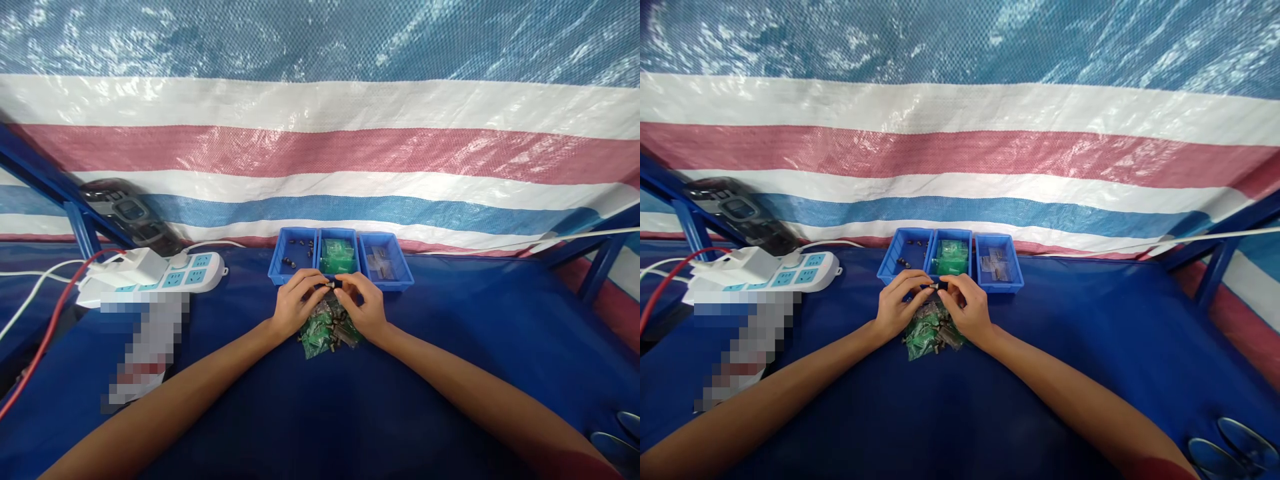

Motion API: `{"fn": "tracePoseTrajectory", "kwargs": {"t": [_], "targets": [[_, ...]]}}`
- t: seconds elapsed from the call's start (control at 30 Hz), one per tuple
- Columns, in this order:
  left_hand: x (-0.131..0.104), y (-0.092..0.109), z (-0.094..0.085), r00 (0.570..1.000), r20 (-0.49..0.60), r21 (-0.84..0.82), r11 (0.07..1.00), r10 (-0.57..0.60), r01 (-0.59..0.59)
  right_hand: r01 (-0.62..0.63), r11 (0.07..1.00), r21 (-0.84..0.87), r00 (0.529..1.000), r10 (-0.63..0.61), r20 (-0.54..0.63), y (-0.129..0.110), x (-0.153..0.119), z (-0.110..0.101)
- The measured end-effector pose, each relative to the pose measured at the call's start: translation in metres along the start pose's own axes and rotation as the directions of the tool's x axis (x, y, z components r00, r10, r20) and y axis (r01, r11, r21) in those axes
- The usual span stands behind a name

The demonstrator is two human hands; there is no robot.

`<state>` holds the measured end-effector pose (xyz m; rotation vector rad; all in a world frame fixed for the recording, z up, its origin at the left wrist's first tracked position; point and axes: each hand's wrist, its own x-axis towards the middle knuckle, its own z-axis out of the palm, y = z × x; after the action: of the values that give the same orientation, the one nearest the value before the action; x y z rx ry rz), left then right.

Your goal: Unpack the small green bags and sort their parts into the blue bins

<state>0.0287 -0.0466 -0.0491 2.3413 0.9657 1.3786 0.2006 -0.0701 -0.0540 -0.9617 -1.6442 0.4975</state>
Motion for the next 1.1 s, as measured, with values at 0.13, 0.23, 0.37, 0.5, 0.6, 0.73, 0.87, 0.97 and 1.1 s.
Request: {"fn": "tracePoseTrajectory", "kwargs": {"t": [0.13, 0.23, 0.37, 0.5, 0.6, 0.73, 0.87, 0.97, 1.1], "targets": [[0.0002, -0.0002, -0.0003, 1.000, 0.004, -0.006, 1.000, 0.000, 0.000, 0.013, 1.000, 0.001, 1.000, -0.013, 0.004, 0.0014, 0.0006, 0.0014], [0.0004, -0.0002, -0.0004, 1.000, 0.008, -0.002, 1.000, 0.009, -0.009, 0.015, 1.000, -0.004, 1.000, -0.015, 0.010, 0.0017, 0.0009, 0.0014], [0.0009, 0.0002, -0.0009, 1.000, 0.025, -0.007, 1.000, 0.013, -0.013, 0.014, 1.000, -0.020, 1.000, -0.014, 0.015, 0.0004, 0.0012, 0.0008], [0.0009, 0.0002, -0.0008, 1.000, 0.030, -0.004, 1.000, 0.010, -0.010, 0.006, 1.000, -0.030, 1.000, -0.005, 0.016, -0.0006, 0.0014, 0.0000], [0.0010, -0.0001, 0.0001, 0.999, 0.016, 0.001, 1.000, 0.030, -0.030, 0.007, 0.999, -0.032, 1.000, -0.007, 0.023, -0.0006, 0.0016, -0.0006], [0.0017, -0.0002, 0.0006, 0.995, 0.026, 0.026, 0.995, 0.096, -0.096, 0.002, 0.999, -0.034, 0.999, 0.000, 0.051, -0.0002, 0.0019, -0.0009], [0.0022, 0.0008, -0.0004, 0.994, 0.054, 0.022, 0.995, 0.091, -0.092, 0.012, 1.000, -0.029, 0.999, -0.011, 0.049, -0.0001, 0.0018, -0.0010], [0.0022, 0.0017, -0.0013, 0.996, 0.072, 0.012, 0.998, 0.057, -0.058, 0.014, 0.999, -0.031, 0.999, -0.012, 0.035, -0.0006, 0.0012, -0.0013], [0.0020, 0.0015, -0.0015, 0.997, 0.074, 0.009, 1.000, 0.022, -0.022, 0.034, 0.999, -0.025, 0.999, -0.033, 0.038, -0.0004, -0.0005, -0.0006]]}}
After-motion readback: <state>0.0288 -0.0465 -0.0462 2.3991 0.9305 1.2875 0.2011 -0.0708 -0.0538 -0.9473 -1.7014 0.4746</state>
